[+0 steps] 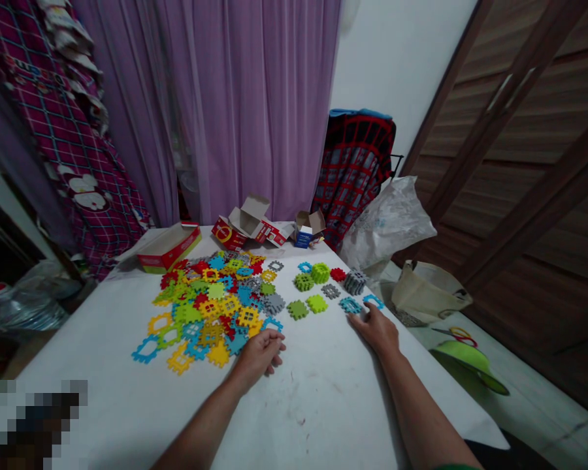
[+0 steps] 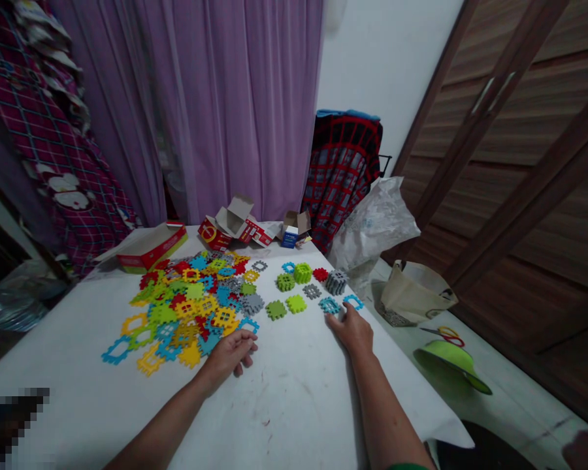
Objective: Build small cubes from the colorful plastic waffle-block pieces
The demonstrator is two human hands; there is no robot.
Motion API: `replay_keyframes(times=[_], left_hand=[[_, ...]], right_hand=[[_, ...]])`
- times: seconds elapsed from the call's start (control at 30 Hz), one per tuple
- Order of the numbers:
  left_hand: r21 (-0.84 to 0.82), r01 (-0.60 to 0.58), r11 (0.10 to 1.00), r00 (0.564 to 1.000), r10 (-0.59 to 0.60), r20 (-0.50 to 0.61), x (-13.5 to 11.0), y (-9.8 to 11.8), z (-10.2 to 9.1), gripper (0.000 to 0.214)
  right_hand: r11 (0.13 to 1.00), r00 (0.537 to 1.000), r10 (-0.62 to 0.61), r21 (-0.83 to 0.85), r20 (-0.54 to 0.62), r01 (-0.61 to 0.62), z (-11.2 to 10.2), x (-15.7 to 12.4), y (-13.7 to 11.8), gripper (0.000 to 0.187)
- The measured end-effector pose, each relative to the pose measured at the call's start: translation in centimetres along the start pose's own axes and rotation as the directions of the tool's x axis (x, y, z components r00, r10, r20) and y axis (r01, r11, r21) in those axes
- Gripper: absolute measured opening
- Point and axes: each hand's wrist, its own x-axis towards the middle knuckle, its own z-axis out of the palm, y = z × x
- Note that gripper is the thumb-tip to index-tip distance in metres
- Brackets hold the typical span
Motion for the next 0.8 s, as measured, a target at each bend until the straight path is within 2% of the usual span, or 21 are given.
replay_keyframes(times=[0.23, 0.37, 0.5, 0.57, 0.67, 0.73, 0.8], left_hand=[[-0.068, -0.063, 0.996, 0.997, 0.059, -0.056, -0.8, 0.3, -1.0, 0.052], [-0.048, -0.139, 0.989, 0.978, 0.13, -0.165, -1.8, 0.9, -3.0, 0.05], [0.012, -0.206, 0.978, 0.936, 0.201, -0.288, -2.6, 1.3, -5.6, 0.049], [0.101, -0.244, 0.964, 0.879, 0.264, -0.397, -2.8, 1.2, -7.0, 0.046], [0.353, -0.205, 0.913, 0.721, 0.385, -0.576, -2.9, 0.7, -9.0, 0.036], [0.5, -0.107, 0.859, 0.642, 0.444, -0.625, -2.9, 0.3, -10.2, 0.029], [0.595, -0.038, 0.803, 0.604, 0.493, -0.626, -2.8, 0.1, -11.0, 0.024]], right_hand=[[0.991, 0.996, 0.071, 0.119, -0.063, -0.063, 0.4, -1.8, 0.9, 0.043], [0.995, 0.997, 0.023, 0.1, -0.076, -0.016, 0.5, -2.9, 0.2, 0.033], [0.993, 0.995, -0.051, 0.098, -0.085, 0.059, 0.9, -4.4, -1.8, 0.03], [0.987, 0.989, -0.117, 0.103, -0.088, 0.126, 1.3, -5.2, -3.1, 0.031], [0.962, 0.966, -0.242, 0.108, -0.089, 0.251, 2.3, -6.4, -5.3, 0.032], [0.936, 0.942, -0.32, 0.125, -0.098, 0.33, 3.0, -7.1, -6.8, 0.034], [0.902, 0.915, -0.386, 0.157, -0.119, 0.401, 3.5, -7.6, -8.3, 0.035]])
